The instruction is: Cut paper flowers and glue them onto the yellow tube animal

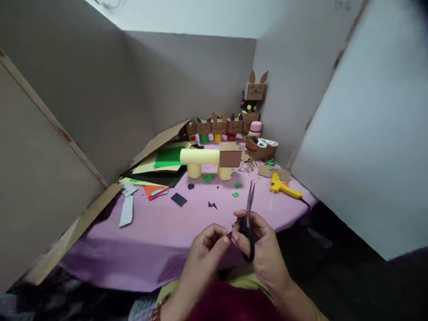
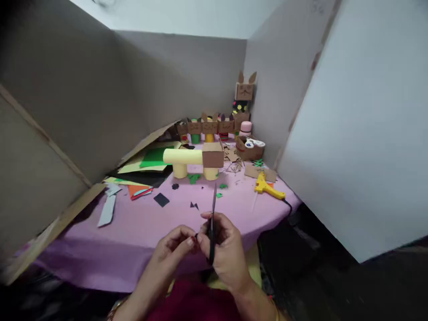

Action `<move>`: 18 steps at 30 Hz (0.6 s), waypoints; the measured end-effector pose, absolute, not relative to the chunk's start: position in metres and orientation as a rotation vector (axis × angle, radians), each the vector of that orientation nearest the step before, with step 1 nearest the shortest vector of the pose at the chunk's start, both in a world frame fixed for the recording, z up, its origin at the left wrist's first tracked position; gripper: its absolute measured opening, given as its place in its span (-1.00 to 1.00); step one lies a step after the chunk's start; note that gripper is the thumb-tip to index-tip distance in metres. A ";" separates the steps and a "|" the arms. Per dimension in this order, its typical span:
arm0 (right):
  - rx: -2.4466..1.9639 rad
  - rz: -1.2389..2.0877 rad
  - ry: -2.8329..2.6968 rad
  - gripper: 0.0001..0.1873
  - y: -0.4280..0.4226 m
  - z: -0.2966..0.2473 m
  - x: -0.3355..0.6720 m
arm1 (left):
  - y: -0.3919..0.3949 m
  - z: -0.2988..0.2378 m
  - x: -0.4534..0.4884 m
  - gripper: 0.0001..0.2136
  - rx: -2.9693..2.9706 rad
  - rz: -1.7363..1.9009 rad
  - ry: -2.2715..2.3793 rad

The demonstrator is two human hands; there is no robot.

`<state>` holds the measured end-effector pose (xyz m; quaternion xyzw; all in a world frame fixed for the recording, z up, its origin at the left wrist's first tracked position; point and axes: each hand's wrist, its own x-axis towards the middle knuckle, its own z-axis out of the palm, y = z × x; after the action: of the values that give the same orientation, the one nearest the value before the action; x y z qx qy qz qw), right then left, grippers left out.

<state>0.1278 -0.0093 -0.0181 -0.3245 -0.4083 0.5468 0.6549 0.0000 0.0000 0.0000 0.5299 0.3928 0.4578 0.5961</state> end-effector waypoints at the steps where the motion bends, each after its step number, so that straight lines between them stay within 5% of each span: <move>1: -0.736 1.235 -0.922 -0.61 -0.008 -0.018 0.128 | -0.001 0.000 0.000 -0.88 1.217 1.074 0.931; 18: -0.749 1.332 -0.757 -0.64 -0.007 -0.020 0.128 | -0.007 0.001 0.003 -0.87 0.639 0.922 0.811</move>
<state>0.1283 -0.0070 -0.0199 -0.3306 -0.3341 0.5881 0.6582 0.0030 -0.0072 0.0010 0.2944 0.3739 0.4251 0.7699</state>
